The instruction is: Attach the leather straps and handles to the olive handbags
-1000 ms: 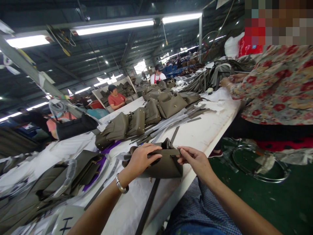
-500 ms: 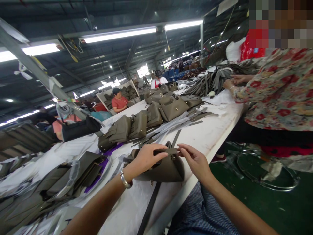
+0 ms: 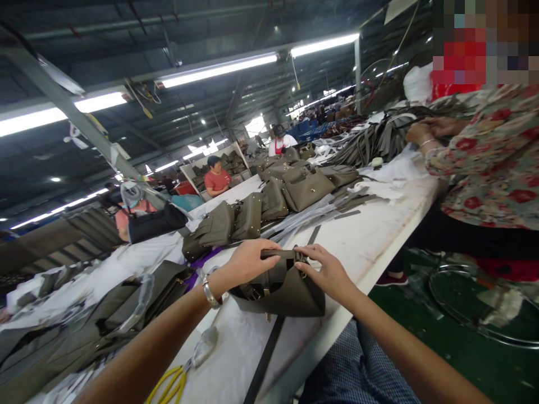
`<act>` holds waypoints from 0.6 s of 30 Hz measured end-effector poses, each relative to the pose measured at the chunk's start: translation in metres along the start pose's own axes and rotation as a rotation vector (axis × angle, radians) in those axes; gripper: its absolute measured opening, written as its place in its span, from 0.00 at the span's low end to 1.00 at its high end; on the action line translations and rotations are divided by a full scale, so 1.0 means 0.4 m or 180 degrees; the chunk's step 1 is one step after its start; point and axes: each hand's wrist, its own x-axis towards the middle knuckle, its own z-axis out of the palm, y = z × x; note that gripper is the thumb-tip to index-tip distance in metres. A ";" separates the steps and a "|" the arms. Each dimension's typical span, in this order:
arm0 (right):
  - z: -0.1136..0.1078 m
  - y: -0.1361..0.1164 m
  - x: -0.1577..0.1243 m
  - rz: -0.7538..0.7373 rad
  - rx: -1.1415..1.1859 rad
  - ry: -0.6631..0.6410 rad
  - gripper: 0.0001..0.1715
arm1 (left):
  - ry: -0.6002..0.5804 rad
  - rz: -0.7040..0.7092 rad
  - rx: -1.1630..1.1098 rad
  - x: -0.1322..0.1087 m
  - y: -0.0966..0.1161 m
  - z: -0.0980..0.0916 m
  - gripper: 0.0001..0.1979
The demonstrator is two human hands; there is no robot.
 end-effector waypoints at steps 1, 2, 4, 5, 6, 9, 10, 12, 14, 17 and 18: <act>-0.001 0.000 0.002 0.0007 0.0017 -0.0016 0.18 | 0.0006 0.0011 0.0032 0.002 -0.001 -0.005 0.15; -0.001 0.001 0.004 0.0010 0.0047 -0.0028 0.18 | 0.0013 0.0016 0.0055 0.004 -0.002 -0.008 0.15; 0.003 0.007 0.004 0.0022 0.0150 -0.0018 0.18 | -0.0005 0.0033 0.0067 0.009 -0.005 -0.009 0.15; 0.006 0.010 0.004 0.0034 0.0221 0.0012 0.17 | -0.0035 0.0049 0.0061 0.013 -0.007 -0.008 0.15; 0.011 0.013 0.002 0.0051 0.0300 0.0051 0.17 | -0.0076 0.0068 0.0058 0.017 -0.008 -0.006 0.15; 0.028 0.015 -0.004 0.0125 0.0511 0.0208 0.16 | -0.0221 0.0079 0.0143 0.032 -0.002 0.001 0.15; 0.033 0.012 -0.006 0.0137 0.0545 0.0261 0.16 | -0.0269 0.0061 0.0211 0.038 0.003 0.002 0.15; 0.043 0.005 -0.011 0.0136 0.0544 0.0368 0.16 | -0.0391 0.0031 0.0352 0.053 0.014 0.001 0.17; 0.049 -0.004 -0.014 0.0122 0.0464 0.0475 0.17 | -0.0545 0.0051 0.0416 0.069 0.025 -0.004 0.19; 0.053 -0.012 -0.019 0.0141 0.0316 0.0576 0.19 | -0.0732 0.0151 0.0414 0.094 0.031 -0.009 0.20; 0.054 -0.014 -0.021 0.0154 0.0278 0.0597 0.18 | -0.0778 0.0167 0.0416 0.102 0.031 -0.009 0.20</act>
